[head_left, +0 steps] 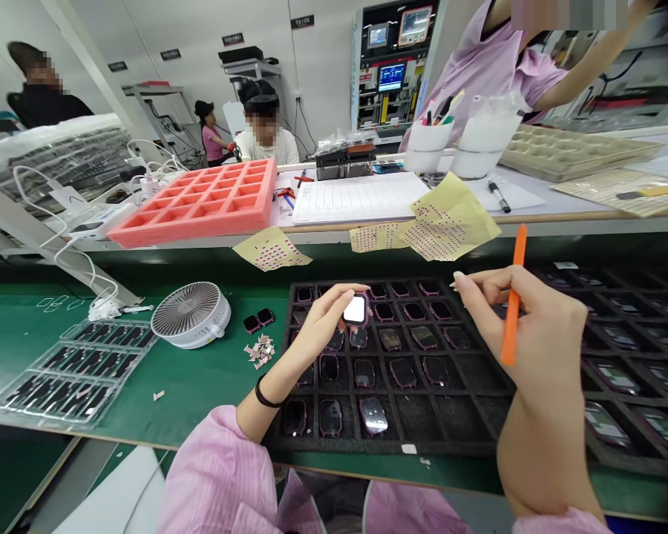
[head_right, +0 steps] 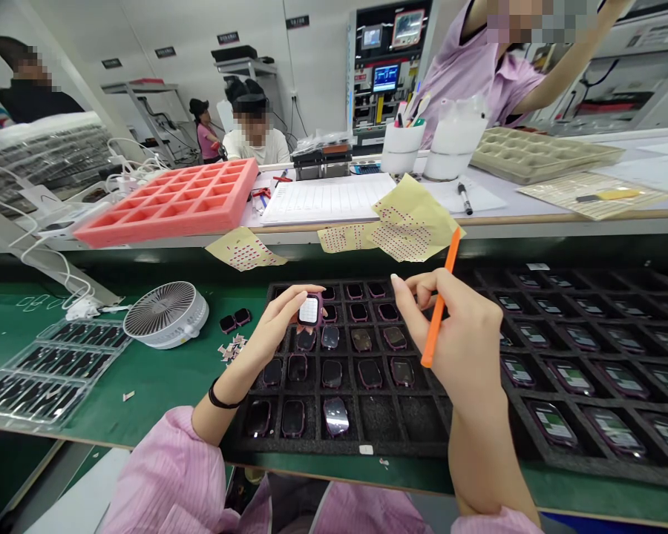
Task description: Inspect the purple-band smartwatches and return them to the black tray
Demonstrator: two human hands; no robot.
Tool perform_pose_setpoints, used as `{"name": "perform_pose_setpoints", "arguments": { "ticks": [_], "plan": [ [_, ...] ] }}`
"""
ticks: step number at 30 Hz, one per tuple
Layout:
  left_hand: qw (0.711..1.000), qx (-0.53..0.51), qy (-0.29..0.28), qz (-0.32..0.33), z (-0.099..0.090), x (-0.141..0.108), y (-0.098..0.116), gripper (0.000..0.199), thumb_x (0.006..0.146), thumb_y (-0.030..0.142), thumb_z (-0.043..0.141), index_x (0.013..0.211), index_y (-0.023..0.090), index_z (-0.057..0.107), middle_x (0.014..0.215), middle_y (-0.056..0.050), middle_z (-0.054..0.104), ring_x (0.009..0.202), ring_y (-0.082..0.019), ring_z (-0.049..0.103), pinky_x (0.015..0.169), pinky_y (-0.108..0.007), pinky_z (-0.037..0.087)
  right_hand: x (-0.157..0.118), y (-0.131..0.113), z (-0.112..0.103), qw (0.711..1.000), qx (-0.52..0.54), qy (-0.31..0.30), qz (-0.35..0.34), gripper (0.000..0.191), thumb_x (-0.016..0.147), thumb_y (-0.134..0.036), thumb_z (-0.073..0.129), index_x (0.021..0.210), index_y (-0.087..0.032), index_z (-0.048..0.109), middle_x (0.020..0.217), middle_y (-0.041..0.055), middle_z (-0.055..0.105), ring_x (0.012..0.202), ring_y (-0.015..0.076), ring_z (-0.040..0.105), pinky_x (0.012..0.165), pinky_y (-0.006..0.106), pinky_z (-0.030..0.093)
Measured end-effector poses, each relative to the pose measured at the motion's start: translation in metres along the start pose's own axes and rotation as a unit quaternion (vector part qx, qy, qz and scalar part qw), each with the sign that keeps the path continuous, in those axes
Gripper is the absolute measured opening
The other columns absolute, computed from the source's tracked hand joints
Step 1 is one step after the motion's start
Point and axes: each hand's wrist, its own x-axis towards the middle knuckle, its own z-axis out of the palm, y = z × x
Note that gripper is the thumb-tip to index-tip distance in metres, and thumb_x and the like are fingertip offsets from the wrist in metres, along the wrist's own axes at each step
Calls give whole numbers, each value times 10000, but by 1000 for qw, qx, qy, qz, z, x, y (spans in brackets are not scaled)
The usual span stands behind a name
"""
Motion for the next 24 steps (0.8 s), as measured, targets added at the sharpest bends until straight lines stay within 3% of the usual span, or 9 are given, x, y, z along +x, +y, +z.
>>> {"name": "perform_pose_setpoints", "arguments": {
  "ticks": [4,8,12,16,24],
  "plan": [
    [1000,-4,-10,-7,0,1,0,386,882,463,530,1103,171,648,790,-36,649,602,-106,541,492,-201,366,0,0,0,1000,-8,4,-3,370,825,-277,683,609,-226,387,614,0,654,482,117,535,500,245,413],
    [999,3,-35,7,0,1,-2,434,881,416,556,1247,183,562,933,-63,652,694,-121,586,523,-198,382,0,1,-1,1000,-12,4,-7,373,826,-276,681,608,-226,383,599,-13,643,466,110,509,488,242,401],
    [998,-7,-57,24,0,0,-5,519,835,329,641,1318,212,492,1081,-74,618,825,-137,606,707,-236,475,0,1,-1,1000,-14,-2,-1,378,834,-294,673,608,-230,376,605,-7,643,463,112,496,487,247,397],
    [998,-5,-59,27,1,0,-7,539,822,296,661,1324,218,482,1123,-77,601,906,-159,607,851,-296,480,0,1,0,1000,-8,-6,-6,376,838,-283,670,611,-229,375,605,-10,638,472,110,500,493,244,398],
    [999,6,-39,28,2,1,-6,513,806,281,670,1288,194,518,1096,-76,612,917,-160,588,810,-275,488,0,-1,0,1000,-7,-8,0,373,837,-290,669,613,-228,378,601,-17,631,459,110,505,487,248,397]
  ]
}}
